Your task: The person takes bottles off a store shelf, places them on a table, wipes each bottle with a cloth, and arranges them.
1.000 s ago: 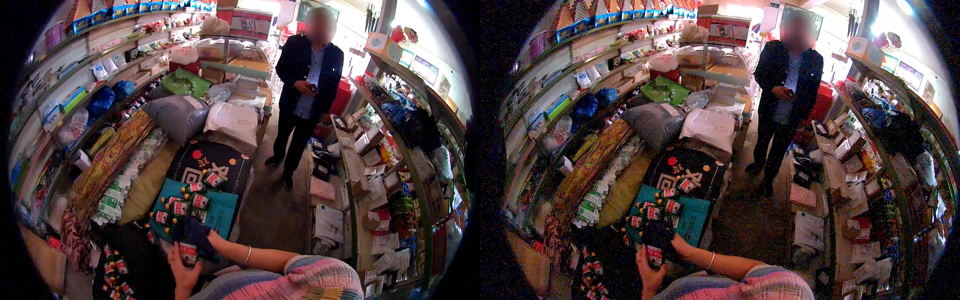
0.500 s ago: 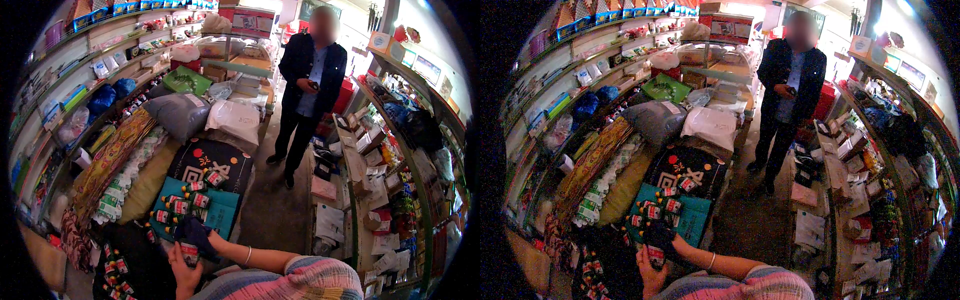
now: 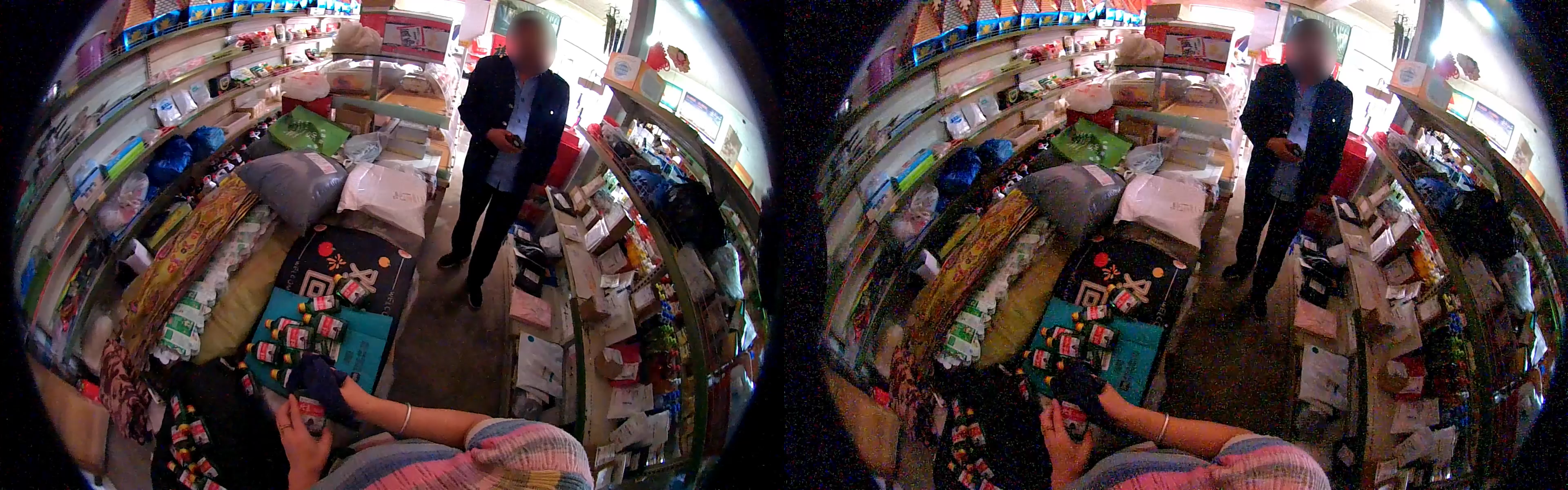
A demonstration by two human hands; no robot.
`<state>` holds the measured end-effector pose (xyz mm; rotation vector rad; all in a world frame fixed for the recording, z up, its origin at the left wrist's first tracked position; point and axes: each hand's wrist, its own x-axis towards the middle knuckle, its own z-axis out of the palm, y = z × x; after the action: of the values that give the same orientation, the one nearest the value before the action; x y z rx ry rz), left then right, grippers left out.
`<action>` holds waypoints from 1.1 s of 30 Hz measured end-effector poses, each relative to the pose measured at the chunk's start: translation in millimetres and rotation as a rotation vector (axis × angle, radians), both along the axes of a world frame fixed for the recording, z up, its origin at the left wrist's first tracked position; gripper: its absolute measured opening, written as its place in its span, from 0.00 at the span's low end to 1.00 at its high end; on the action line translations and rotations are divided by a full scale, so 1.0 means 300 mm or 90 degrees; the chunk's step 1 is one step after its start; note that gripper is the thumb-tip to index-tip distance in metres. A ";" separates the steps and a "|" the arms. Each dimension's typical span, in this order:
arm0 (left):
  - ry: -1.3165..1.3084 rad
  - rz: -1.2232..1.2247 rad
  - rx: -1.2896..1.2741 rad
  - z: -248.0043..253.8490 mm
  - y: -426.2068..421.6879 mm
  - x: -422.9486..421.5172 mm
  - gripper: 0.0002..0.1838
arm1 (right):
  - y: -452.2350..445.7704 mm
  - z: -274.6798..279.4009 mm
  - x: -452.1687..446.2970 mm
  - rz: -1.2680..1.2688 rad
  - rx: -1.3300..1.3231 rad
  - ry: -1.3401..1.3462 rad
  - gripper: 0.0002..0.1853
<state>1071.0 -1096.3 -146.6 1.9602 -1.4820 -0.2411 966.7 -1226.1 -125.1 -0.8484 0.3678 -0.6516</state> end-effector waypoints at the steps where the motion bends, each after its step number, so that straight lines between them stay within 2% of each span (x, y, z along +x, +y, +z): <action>1: -0.005 -0.002 -0.002 -0.001 0.001 -0.001 0.50 | 0.000 -0.002 0.000 -0.003 0.008 -0.003 0.19; 7: -0.032 0.002 0.013 -0.009 0.005 -0.006 0.50 | -0.001 -0.056 0.008 -0.004 0.049 -0.058 0.20; 9: -0.027 -0.008 0.007 -0.006 0.008 -0.007 0.50 | -0.003 -0.072 0.006 0.005 0.079 -0.034 0.19; 11: -0.018 -0.008 0.001 -0.003 0.009 -0.011 0.50 | -0.009 -0.114 0.006 0.013 0.038 0.027 0.19; 13: -0.006 0.000 -0.005 0.003 0.008 -0.020 0.50 | -0.007 -0.128 0.005 0.018 0.101 0.060 0.19; 14: 0.020 -0.001 -0.010 0.004 0.009 -0.022 0.50 | -0.001 -0.070 0.005 0.020 0.185 0.063 0.20; 16: 0.071 -0.003 -0.022 0.007 0.007 -0.024 0.51 | -0.001 -0.096 0.011 -0.003 0.116 0.088 0.19; 18: 0.109 0.025 -0.031 0.060 0.005 -0.034 0.46 | -0.022 -0.269 0.024 -0.053 -0.191 0.132 0.19; 19: 0.128 0.038 -0.036 0.078 0.006 -0.036 0.44 | -0.029 -0.282 0.025 -0.033 -0.099 0.083 0.19; 21: 0.432 0.080 -0.099 0.015 0.008 -0.022 0.35 | -0.041 -0.293 0.025 0.004 0.086 -0.014 0.19; 23: 0.712 0.095 -0.107 -0.044 0.020 0.005 0.28 | -0.072 -0.298 0.060 -0.004 -0.093 0.086 0.18; 25: 0.967 0.082 -0.058 -0.081 0.032 0.031 0.24 | -0.079 -0.286 0.062 -0.037 -0.157 0.110 0.17; 27: 1.051 0.076 -0.020 -0.088 0.033 0.007 0.29 | -0.043 -0.192 0.030 -0.098 -0.107 0.056 0.16; 29: 1.118 0.040 0.019 -0.076 0.034 0.000 0.32 | -0.068 -0.212 0.038 -0.149 -0.407 0.092 0.16; 31: 1.166 -0.027 0.057 -0.037 0.034 0.007 0.34 | -0.082 -0.226 0.050 -0.162 -0.508 0.105 0.15; 33: 1.186 -0.050 0.049 -0.032 0.035 0.009 0.34 | -0.093 -0.209 0.063 -0.129 -0.444 0.094 0.15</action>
<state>1073.8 -1085.8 -156.3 0.8361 -0.2188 -1.5760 985.7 -1253.9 -187.7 -1.5422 0.3647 -0.9281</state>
